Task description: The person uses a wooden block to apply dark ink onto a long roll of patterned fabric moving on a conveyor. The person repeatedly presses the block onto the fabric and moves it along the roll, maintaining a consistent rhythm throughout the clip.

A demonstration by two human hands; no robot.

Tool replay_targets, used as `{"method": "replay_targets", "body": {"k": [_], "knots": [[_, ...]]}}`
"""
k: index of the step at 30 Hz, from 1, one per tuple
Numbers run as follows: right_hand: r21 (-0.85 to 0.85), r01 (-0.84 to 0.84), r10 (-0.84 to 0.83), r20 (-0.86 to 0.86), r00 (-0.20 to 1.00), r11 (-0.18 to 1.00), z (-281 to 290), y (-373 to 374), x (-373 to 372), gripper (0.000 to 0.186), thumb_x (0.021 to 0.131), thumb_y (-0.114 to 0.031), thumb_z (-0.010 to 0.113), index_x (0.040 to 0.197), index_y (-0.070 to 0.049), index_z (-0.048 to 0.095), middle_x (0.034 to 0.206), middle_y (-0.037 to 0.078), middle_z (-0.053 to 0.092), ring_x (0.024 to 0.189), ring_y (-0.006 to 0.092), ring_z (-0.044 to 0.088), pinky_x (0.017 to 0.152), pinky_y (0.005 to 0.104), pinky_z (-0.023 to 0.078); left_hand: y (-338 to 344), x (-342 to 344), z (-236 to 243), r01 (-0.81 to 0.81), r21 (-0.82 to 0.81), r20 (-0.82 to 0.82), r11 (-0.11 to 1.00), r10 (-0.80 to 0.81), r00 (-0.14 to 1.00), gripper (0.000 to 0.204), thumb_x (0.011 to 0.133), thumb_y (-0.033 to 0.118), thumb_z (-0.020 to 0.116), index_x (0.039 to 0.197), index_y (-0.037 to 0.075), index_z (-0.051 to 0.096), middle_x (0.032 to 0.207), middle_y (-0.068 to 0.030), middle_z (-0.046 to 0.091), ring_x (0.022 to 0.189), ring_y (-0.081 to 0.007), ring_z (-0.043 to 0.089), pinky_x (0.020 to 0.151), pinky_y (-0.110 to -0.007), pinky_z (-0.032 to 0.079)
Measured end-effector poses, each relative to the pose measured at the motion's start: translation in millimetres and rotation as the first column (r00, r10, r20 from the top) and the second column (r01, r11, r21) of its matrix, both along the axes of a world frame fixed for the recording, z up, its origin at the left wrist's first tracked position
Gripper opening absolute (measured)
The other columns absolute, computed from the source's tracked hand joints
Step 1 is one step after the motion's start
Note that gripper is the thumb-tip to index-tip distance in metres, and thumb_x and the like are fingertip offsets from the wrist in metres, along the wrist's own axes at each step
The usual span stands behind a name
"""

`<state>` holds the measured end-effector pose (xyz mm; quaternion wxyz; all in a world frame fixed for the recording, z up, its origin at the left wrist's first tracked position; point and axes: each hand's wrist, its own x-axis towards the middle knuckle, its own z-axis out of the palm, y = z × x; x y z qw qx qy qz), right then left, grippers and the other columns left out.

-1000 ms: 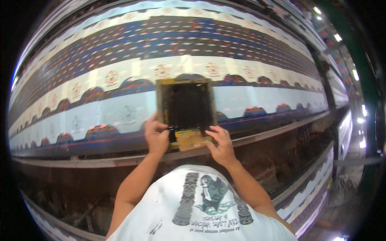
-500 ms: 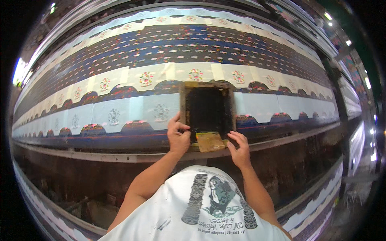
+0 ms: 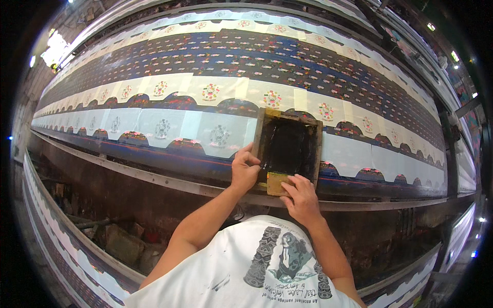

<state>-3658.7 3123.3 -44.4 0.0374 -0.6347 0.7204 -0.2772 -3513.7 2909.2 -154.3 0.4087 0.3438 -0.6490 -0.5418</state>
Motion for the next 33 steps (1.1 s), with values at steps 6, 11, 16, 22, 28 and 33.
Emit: {"method": "replay_targets", "body": {"k": [6,11,16,22,28,33], "knots": [[0.102,-0.131,0.143,-0.121,0.982,0.986,0.1,-17.8,-9.0,0.041,0.090,-0.005,0.077,0.131,-0.005,0.079,0.129,0.014,0.075,0.122,0.0363,0.070,0.106,0.0489,0.055,1.9,-4.7,-0.4,-0.004,0.005,0.020,1.000,0.004,1.000,0.017,0.075,-0.011,0.075,0.084,0.003,0.072,0.162,-0.0285,0.064,0.148,-0.0390,0.062,0.124,-0.044,0.046],[0.250,-0.172,0.191,-0.055,0.980,0.953,23.1,-34.0,-32.4,0.041,0.087,0.003,0.070,0.127,-0.005,0.079,0.120,0.015,0.079,0.115,0.0382,0.075,0.100,0.0492,0.059,6.2,-5.3,10.5,0.011,0.068,0.036,0.998,-0.013,0.999,0.017,0.074,-0.010,0.075,0.085,0.002,0.071,0.162,-0.0271,0.065,0.147,-0.0384,0.062,0.123,-0.045,0.047],[0.475,-0.207,0.193,0.080,0.978,0.855,50.2,-79.2,-77.3,0.045,0.090,0.005,0.065,0.128,-0.013,0.081,0.114,0.018,0.080,0.110,0.0408,0.076,0.097,0.0513,0.061,2.5,-5.9,-0.9,-0.005,-0.026,0.078,1.000,0.007,0.997,0.016,0.074,-0.007,0.078,0.085,0.004,0.074,0.157,-0.0228,0.069,0.141,-0.0411,0.063,0.118,-0.049,0.050],[0.316,-0.071,0.070,0.014,0.997,0.946,27.8,-133.5,-116.9,0.048,0.094,0.008,0.061,0.130,-0.015,0.082,0.122,0.018,0.082,0.114,0.0415,0.077,0.098,0.0513,0.062,-10.7,-6.1,-7.8,0.006,0.236,-0.042,0.972,0.004,0.999,0.015,0.096,0.000,0.078,0.111,0.001,0.080,0.150,-0.0262,0.072,0.127,-0.0275,0.074,0.111,-0.039,0.055],[0.154,0.057,-0.052,-0.039,0.998,0.986,13.0,-164.8,-137.5,0.041,0.094,0.003,0.064,0.128,-0.013,0.081,0.120,0.016,0.082,0.113,0.0401,0.078,0.098,0.0527,0.062,-35.6,-0.8,14.5,0.127,0.302,0.095,0.945,-0.162,0.982,0.012,0.096,-0.010,0.073,0.103,-0.001,0.074,0.146,-0.0223,0.073,0.096,-0.0109,0.071,0.088,-0.028,0.058],[0.179,0.095,-0.092,-0.024,0.995,0.979,20.2,-167.0,-131.0,0.042,0.095,0.002,0.066,0.129,-0.015,0.082,0.121,0.015,0.083,0.113,0.0390,0.079,0.098,0.0518,0.063,-46.0,-0.8,10.2,0.139,0.318,0.171,0.938,-0.201,0.965,0.015,0.092,-0.013,0.075,0.100,0.000,0.071,0.141,-0.0207,0.075,0.092,-0.0105,0.071,0.085,-0.028,0.058]]}}
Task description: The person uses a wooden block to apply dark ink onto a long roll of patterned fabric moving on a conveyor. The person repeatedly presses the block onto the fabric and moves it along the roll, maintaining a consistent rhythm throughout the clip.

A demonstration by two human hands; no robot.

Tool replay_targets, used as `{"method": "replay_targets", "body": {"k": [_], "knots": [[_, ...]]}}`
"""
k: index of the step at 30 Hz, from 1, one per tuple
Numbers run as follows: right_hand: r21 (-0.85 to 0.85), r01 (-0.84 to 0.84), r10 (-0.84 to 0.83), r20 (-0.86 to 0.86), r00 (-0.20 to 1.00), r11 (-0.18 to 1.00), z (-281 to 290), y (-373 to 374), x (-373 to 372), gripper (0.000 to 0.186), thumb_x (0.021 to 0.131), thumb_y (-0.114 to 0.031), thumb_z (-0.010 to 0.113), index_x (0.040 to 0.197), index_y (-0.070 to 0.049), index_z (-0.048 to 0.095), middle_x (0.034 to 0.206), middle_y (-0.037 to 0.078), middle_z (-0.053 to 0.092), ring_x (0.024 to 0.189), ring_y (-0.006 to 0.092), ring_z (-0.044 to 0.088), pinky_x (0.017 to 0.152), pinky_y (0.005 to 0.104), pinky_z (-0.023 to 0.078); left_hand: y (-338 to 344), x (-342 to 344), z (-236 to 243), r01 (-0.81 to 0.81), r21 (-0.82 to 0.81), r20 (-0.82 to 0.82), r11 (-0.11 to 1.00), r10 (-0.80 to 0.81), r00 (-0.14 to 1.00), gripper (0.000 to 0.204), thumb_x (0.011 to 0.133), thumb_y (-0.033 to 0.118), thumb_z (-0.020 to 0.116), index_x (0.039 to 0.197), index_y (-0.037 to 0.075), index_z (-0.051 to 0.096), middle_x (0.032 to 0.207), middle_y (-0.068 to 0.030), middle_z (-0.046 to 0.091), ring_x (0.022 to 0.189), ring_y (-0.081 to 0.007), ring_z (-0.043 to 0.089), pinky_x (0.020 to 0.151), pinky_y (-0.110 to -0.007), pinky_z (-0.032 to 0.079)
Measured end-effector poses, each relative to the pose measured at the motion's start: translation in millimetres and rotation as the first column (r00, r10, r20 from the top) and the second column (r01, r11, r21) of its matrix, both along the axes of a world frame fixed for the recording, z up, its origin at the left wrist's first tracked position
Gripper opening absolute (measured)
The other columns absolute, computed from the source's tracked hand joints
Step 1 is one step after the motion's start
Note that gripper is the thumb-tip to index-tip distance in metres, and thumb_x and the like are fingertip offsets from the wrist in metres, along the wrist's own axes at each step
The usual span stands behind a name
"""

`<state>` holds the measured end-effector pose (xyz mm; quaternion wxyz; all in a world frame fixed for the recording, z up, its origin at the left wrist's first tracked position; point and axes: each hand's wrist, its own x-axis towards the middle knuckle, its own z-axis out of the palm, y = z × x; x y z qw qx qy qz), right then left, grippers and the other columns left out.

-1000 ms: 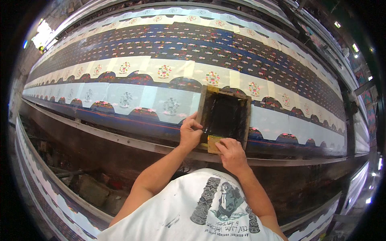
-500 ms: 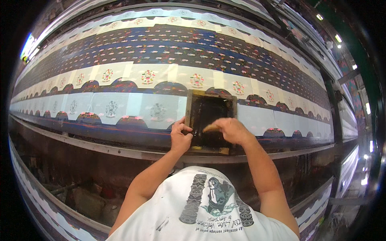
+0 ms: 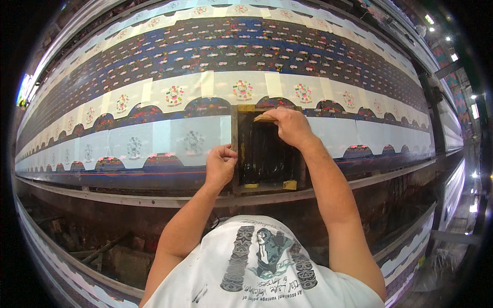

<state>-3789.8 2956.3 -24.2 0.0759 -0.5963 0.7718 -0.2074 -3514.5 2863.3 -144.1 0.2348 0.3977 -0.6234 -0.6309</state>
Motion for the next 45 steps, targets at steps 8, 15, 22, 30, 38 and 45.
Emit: {"method": "replay_targets", "body": {"k": [8,15,22,30,38,45], "knots": [[-0.002,-0.049,0.049,-0.012,0.999,0.999,-4.7,12.9,2.9,0.040,0.095,0.003,0.068,0.128,-0.016,0.082,0.113,0.015,0.081,0.110,0.0400,0.076,0.095,0.0516,0.061,-5.8,0.1,13.0,0.052,-0.007,0.067,0.999,-0.051,0.996,0.019,0.091,-0.012,0.078,0.104,-0.001,0.070,0.136,-0.0242,0.076,0.100,-0.0180,0.077,0.088,-0.031,0.062],[0.015,-0.131,0.131,-0.035,0.991,0.991,-6.7,60.2,42.0,0.040,0.092,0.005,0.066,0.125,-0.011,0.082,0.111,0.013,0.080,0.104,0.0396,0.074,0.094,0.0513,0.060,-2.4,0.3,12.0,0.019,-0.016,0.007,1.000,-0.018,1.000,0.020,0.092,-0.017,0.076,0.101,0.001,0.071,0.145,-0.0201,0.073,0.098,-0.0101,0.072,0.087,-0.026,0.060],[-0.046,-0.115,0.114,-0.024,0.993,0.992,-6.6,112.7,95.4,0.040,0.087,0.003,0.069,0.123,-0.006,0.082,0.115,0.013,0.081,0.105,0.0365,0.075,0.095,0.0497,0.060,9.8,-2.8,17.1,-0.049,0.015,-0.059,0.999,0.050,0.997,0.018,0.095,-0.015,0.075,0.107,-0.002,0.072,0.150,-0.0213,0.071,0.102,-0.0120,0.073,0.093,-0.027,0.059],[-0.036,-0.117,0.117,-0.015,0.993,0.992,-16.9,149.8,120.0,0.036,0.091,-0.011,0.079,0.127,-0.007,0.081,0.125,0.014,0.076,0.124,0.0347,0.070,0.107,0.0495,0.055,36.0,0.1,-14.1,-0.092,-0.277,-0.123,0.957,0.060,0.991,0.029,0.092,-0.006,0.078,0.120,0.002,0.078,0.158,-0.0247,0.063,0.144,-0.0382,0.064,0.121,-0.046,0.051],[-0.352,0.089,-0.038,0.149,0.988,0.932,-19.2,204.1,80.7,0.040,0.115,-0.039,0.062,0.102,-0.006,0.080,0.123,0.013,0.079,0.131,0.0392,0.069,0.113,0.0558,0.050,52.9,-5.1,5.4,-0.155,-0.457,-0.104,0.876,0.120,0.987,0.031,0.074,-0.008,0.072,0.102,0.003,0.078,0.153,-0.0250,0.069,0.141,-0.0396,0.063,0.122,-0.048,0.046],[-0.438,0.214,-0.134,0.208,0.969,0.873,-20.9,281.6,10.3,0.039,0.115,-0.020,0.048,0.093,-0.005,0.078,0.111,0.012,0.081,0.119,0.0369,0.074,0.113,0.0555,0.050,102.1,-63.2,21.2,-0.131,-0.478,-0.221,0.868,0.026,0.975,0.025,0.075,-0.008,0.070,0.097,0.002,0.075,0.158,-0.0270,0.064,0.146,-0.0388,0.060,0.126,-0.049,0.041]]}}
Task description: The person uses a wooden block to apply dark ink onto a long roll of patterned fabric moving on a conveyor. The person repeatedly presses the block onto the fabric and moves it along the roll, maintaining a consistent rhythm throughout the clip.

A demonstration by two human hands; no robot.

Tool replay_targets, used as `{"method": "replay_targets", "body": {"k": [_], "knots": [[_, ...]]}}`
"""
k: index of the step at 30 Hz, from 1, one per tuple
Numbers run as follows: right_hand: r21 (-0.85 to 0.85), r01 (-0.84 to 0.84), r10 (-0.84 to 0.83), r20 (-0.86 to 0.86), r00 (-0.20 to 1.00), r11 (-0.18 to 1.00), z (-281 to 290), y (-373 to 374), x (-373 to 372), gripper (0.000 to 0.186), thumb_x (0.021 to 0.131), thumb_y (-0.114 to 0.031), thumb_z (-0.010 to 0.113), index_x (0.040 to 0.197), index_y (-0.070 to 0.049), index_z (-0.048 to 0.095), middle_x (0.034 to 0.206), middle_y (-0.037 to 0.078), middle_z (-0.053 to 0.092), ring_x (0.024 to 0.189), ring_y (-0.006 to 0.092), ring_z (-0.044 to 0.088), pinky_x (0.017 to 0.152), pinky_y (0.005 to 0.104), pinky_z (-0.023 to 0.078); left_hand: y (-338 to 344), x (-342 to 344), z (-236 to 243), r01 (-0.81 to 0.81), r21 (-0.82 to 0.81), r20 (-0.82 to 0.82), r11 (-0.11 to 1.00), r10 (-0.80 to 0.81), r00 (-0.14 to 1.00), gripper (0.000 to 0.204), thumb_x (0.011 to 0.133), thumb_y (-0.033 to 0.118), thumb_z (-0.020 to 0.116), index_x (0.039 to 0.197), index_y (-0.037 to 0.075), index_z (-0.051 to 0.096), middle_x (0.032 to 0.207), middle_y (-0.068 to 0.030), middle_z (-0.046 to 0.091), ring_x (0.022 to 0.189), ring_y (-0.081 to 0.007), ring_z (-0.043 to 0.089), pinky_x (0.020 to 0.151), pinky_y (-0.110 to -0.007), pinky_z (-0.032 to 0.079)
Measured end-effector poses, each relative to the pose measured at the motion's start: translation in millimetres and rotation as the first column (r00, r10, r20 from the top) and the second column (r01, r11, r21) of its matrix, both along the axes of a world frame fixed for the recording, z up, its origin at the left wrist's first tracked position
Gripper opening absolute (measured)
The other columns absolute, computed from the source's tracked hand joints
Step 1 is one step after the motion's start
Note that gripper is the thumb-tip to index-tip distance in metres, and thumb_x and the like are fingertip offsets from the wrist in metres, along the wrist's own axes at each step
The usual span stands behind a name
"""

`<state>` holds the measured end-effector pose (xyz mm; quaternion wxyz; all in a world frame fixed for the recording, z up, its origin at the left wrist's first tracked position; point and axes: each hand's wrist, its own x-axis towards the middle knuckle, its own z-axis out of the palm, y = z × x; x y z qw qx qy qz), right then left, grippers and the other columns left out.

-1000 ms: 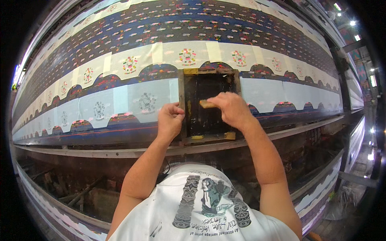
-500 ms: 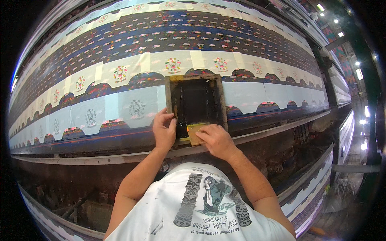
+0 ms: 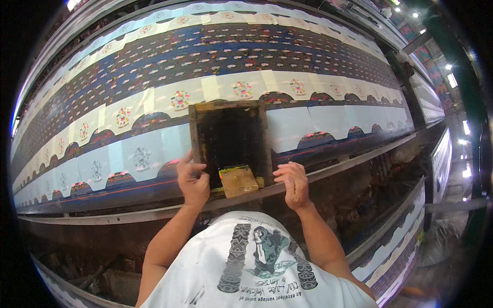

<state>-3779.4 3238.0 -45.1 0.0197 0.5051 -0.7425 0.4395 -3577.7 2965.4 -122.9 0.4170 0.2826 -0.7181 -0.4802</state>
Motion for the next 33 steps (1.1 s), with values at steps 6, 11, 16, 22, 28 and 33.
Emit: {"method": "replay_targets", "body": {"k": [6,11,16,22,28,33], "knots": [[-0.020,0.056,-0.057,-0.058,0.997,0.998,13.8,48.3,-56.2,0.025,0.100,-0.009,0.057,0.109,-0.003,0.080,0.121,0.015,0.080,0.122,0.0379,0.074,0.116,0.0553,0.050,72.9,-84.6,-8.8,-0.033,0.016,-0.016,0.999,0.033,0.999,0.029,0.074,-0.009,0.070,0.097,0.004,0.079,0.156,-0.0289,0.065,0.146,-0.0437,0.061,0.124,-0.050,0.046],[-0.007,0.068,-0.068,-0.128,0.989,0.998,2.0,81.2,-89.1,0.030,0.088,0.010,0.063,0.113,0.000,0.078,0.124,0.018,0.078,0.122,0.0405,0.074,0.109,0.0519,0.058,112.1,-131.0,-17.8,-0.006,-0.030,0.009,1.000,0.007,1.000,0.027,0.074,-0.010,0.072,0.097,0.003,0.078,0.154,-0.0263,0.068,0.143,-0.0431,0.060,0.123,-0.050,0.045],[0.142,-0.132,0.148,-0.110,0.983,0.981,0.4,93.2,-102.5,0.033,0.086,-0.007,0.086,0.117,-0.004,0.080,0.130,0.015,0.075,0.127,0.0396,0.072,0.110,0.0522,0.057,127.9,-148.9,-11.2,-0.014,0.061,-0.007,0.998,0.015,1.000,0.024,0.076,-0.010,0.072,0.096,0.003,0.076,0.157,-0.0257,0.067,0.144,-0.0410,0.061,0.122,-0.047,0.047],[0.206,-0.239,0.273,-0.156,0.949,0.949,-7.8,82.0,-99.9,0.040,0.086,-0.014,0.091,0.124,-0.007,0.081,0.139,0.015,0.073,0.136,0.0403,0.067,0.116,0.0557,0.052,120.5,-145.2,4.6,-0.076,0.039,-0.041,0.996,0.077,0.996,0.023,0.076,-0.008,0.074,0.096,0.002,0.075,0.156,-0.0266,0.069,0.139,-0.0400,0.066,0.121,-0.046,0.048],[0.059,-0.082,0.092,-0.192,0.977,0.995,-2.6,90.1,-111.9,0.025,0.102,-0.015,0.078,0.124,-0.004,0.079,0.142,0.018,0.072,0.139,0.0434,0.065,0.117,0.0574,0.050,119.4,-153.3,-9.2,-0.072,0.249,-0.131,0.966,0.108,0.985,0.020,0.076,-0.008,0.075,0.093,0.003,0.074,0.157,-0.0271,0.068,0.141,-0.0378,0.066,0.118,-0.045,0.050],[0.148,-0.203,0.229,-0.189,0.955,0.968,5.0,91.1,-116.7,0.028,0.095,-0.013,0.085,0.121,-0.005,0.081,0.141,0.017,0.073,0.138,0.0431,0.065,0.115,0.0569,0.053,137.5,-157.5,-18.1,-0.108,0.190,-0.062,0.976,0.122,0.991,0.020,0.076,-0.009,0.075,0.092,0.003,0.073,0.156,-0.0266,0.069,0.141,-0.0384,0.066,0.117,-0.045,0.052]]}}
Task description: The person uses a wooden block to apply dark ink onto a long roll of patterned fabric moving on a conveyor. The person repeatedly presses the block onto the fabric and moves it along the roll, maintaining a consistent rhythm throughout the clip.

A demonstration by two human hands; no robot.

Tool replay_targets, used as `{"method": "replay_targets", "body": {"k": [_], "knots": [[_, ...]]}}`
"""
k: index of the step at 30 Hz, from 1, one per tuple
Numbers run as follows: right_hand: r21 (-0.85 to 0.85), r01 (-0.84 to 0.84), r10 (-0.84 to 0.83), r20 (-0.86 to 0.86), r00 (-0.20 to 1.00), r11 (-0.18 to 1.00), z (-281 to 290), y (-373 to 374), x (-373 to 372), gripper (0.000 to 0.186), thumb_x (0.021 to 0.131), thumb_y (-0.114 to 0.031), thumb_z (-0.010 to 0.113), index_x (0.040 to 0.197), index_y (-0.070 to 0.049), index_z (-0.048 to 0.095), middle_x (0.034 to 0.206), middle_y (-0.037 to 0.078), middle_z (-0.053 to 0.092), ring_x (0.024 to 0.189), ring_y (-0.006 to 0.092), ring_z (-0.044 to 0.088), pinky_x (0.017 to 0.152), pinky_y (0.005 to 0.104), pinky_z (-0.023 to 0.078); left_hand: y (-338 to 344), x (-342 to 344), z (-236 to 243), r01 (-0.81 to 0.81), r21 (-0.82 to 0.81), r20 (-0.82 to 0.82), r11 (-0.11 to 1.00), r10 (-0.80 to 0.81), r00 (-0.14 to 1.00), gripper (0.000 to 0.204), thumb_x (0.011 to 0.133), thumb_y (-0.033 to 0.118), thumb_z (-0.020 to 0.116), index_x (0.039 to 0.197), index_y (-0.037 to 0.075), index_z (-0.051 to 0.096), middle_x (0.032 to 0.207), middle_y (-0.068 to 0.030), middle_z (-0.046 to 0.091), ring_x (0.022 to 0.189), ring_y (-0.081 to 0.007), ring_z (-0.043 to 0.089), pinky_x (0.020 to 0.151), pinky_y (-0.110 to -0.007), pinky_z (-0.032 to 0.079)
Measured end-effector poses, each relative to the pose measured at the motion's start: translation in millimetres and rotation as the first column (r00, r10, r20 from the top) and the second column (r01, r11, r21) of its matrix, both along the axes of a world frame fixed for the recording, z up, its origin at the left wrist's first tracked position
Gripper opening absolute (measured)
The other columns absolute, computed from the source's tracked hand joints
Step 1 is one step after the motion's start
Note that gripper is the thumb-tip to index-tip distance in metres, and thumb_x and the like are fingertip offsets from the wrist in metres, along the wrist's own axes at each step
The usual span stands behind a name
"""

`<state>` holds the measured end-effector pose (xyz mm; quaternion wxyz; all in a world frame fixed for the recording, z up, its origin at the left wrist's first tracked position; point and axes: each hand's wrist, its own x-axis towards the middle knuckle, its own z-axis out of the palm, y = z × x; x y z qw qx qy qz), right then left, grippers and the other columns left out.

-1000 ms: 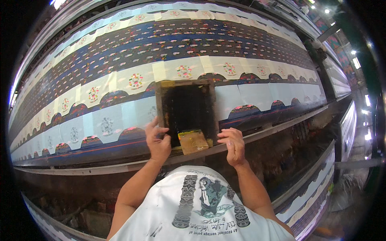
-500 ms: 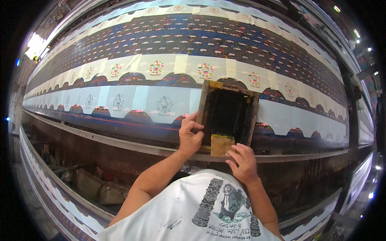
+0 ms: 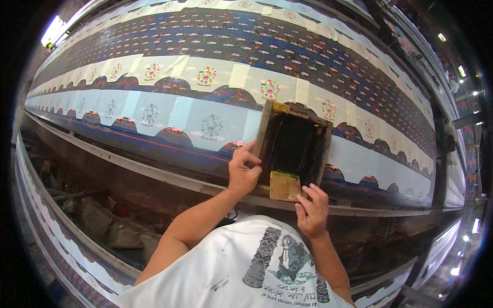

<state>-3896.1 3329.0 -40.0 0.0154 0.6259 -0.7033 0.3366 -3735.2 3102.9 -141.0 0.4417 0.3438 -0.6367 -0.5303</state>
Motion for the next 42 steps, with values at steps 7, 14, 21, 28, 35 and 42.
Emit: {"method": "replay_targets", "body": {"k": [7,14,21,28,35,42], "knots": [[0.196,-0.078,0.073,0.033,0.997,0.978,-2.7,-18.5,15.4,0.043,0.084,-0.015,0.093,0.124,-0.006,0.081,0.138,0.014,0.073,0.135,0.0399,0.067,0.114,0.0529,0.054,-4.6,0.1,-9.2,-0.024,0.002,0.087,1.000,0.024,0.996,0.020,0.075,-0.007,0.076,0.092,0.003,0.074,0.156,-0.0279,0.069,0.142,-0.0397,0.066,0.117,-0.044,0.052],[0.204,-0.078,0.089,-0.046,0.995,0.976,-2.2,-40.5,13.3,0.048,0.081,0.008,0.078,0.128,-0.004,0.079,0.131,0.015,0.074,0.125,0.0390,0.071,0.109,0.0509,0.057,-4.6,0.4,-9.1,-0.024,0.088,0.055,0.996,0.019,0.998,0.017,0.075,-0.005,0.077,0.089,0.003,0.073,0.154,-0.0277,0.071,0.143,-0.0408,0.065,0.121,-0.046,0.050],[0.277,-0.097,0.132,-0.111,0.985,0.956,14.5,-67.4,10.4,0.045,0.082,0.009,0.071,0.126,-0.002,0.079,0.125,0.016,0.077,0.119,0.0373,0.073,0.103,0.0497,0.059,-4.8,-1.1,-12.6,-0.030,0.063,0.052,0.998,0.027,0.998,0.016,0.074,-0.007,0.077,0.085,0.003,0.072,0.154,-0.0273,0.071,0.141,-0.0412,0.066,0.120,-0.046,0.051],[0.469,-0.261,0.209,0.162,0.964,0.844,41.0,-104.4,-48.9,0.035,0.093,0.007,0.064,0.124,-0.002,0.078,0.115,0.022,0.079,0.112,0.0437,0.074,0.098,0.0518,0.060,-6.5,0.6,-13.2,-0.047,0.036,0.124,0.998,0.042,0.991,0.015,0.074,-0.007,0.078,0.082,0.004,0.071,0.154,-0.0279,0.071,0.138,-0.0399,0.068,0.117,-0.046,0.053],[0.369,-0.102,0.096,0.034,0.995,0.924,26.0,-177.7,-103.4,0.044,0.093,0.007,0.058,0.126,-0.010,0.081,0.120,0.019,0.080,0.118,0.0420,0.074,0.104,0.0531,0.060,-9.6,-2.3,-15.0,0.007,0.043,0.121,0.999,-0.012,0.993,0.014,0.074,-0.006,0.077,0.081,0.003,0.069,0.154,-0.0271,0.070,0.141,-0.0396,0.066,0.121,-0.046,0.050],[0.381,-0.027,-0.006,0.086,0.996,0.924,17.2,-203.7,-113.6,0.045,0.091,0.005,0.061,0.128,-0.010,0.081,0.126,0.019,0.079,0.123,0.0414,0.074,0.109,0.0522,0.059,-9.7,3.3,-19.1,0.045,-0.009,0.155,0.999,-0.043,0.987,0.015,0.077,-0.009,0.075,0.082,0.002,0.067,0.159,-0.0261,0.066,0.147,-0.0381,0.063,0.124,-0.045,0.046]]}}
